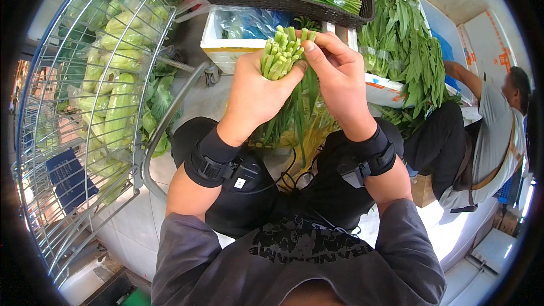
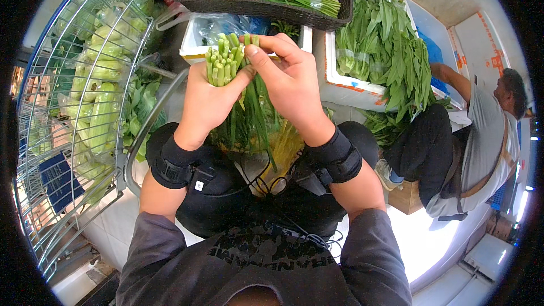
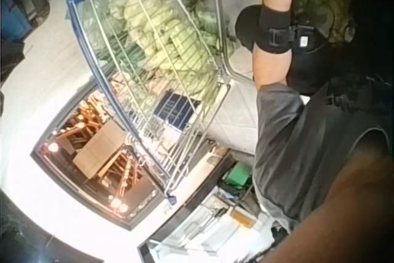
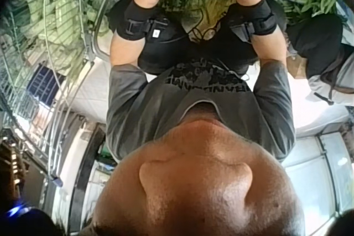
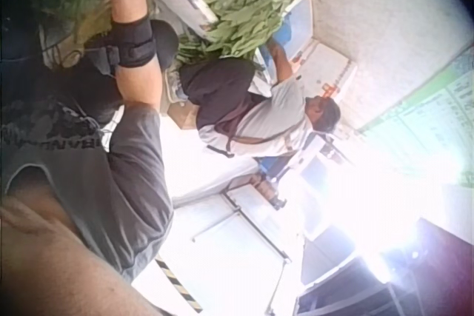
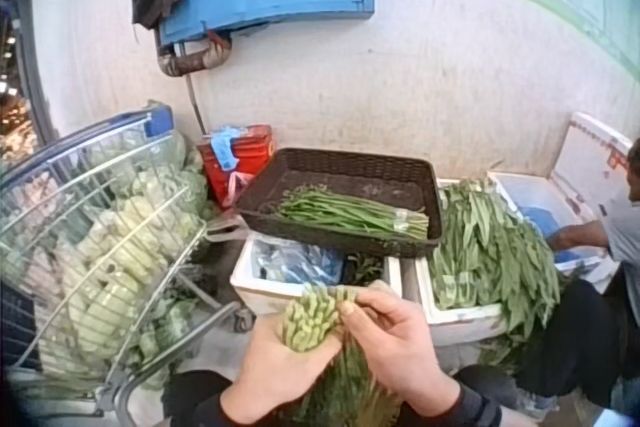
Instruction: The person picks up a bunch of green onions, removes individual stems from the bundle, aligns the ends, and wraps the stalks with tape.
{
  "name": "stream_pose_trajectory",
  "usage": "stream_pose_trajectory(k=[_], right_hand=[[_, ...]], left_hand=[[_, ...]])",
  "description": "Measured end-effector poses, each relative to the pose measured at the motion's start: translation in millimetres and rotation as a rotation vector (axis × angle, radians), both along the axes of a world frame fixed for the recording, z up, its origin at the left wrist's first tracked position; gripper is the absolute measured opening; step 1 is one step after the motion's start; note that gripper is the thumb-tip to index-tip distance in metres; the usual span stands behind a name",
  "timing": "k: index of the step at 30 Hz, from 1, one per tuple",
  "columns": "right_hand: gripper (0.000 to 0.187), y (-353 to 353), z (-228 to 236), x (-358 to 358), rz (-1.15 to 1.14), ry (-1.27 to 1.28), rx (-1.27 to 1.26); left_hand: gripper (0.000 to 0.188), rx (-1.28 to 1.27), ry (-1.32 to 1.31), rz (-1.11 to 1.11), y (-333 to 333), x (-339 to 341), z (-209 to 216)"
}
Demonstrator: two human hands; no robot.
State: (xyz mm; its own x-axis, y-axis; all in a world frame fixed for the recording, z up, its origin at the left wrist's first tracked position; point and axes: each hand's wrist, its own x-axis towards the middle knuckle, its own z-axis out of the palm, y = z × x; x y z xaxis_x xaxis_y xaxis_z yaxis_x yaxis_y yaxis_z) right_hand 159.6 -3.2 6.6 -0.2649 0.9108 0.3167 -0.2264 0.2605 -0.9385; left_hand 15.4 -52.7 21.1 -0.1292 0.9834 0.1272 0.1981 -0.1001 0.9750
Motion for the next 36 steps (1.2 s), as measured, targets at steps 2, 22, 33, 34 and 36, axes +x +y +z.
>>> stream_pose_trajectory(k=[2,22,33,34,36], right_hand=[[0.021,-0.4,0.3,1.5,-0.035,-0.021,0.004],[0.011,9.0,4.4,17.0,-0.283,-0.246,0.294],[0.019,28.4,12.3,37.2,-0.148,-0.176,0.212],[0.018,28.1,11.9,37.6,-0.147,-0.248,0.257],[0.017,26.9,11.8,38.3,-0.147,-0.39,0.345]], left_hand=[[0.027,-0.009,0.008,-0.016,0.6,0.0,-3.3],[0.019,0.104,0.107,-0.022,0.3,6.5,-2.3],[0.021,-0.051,0.034,-0.088,-3.3,0.9,2.4],[0.021,-0.053,0.035,-0.091,-3.7,0.1,2.7],[0.021,-0.051,-0.07,-0.169,-4.7,-1.4,3.4]])
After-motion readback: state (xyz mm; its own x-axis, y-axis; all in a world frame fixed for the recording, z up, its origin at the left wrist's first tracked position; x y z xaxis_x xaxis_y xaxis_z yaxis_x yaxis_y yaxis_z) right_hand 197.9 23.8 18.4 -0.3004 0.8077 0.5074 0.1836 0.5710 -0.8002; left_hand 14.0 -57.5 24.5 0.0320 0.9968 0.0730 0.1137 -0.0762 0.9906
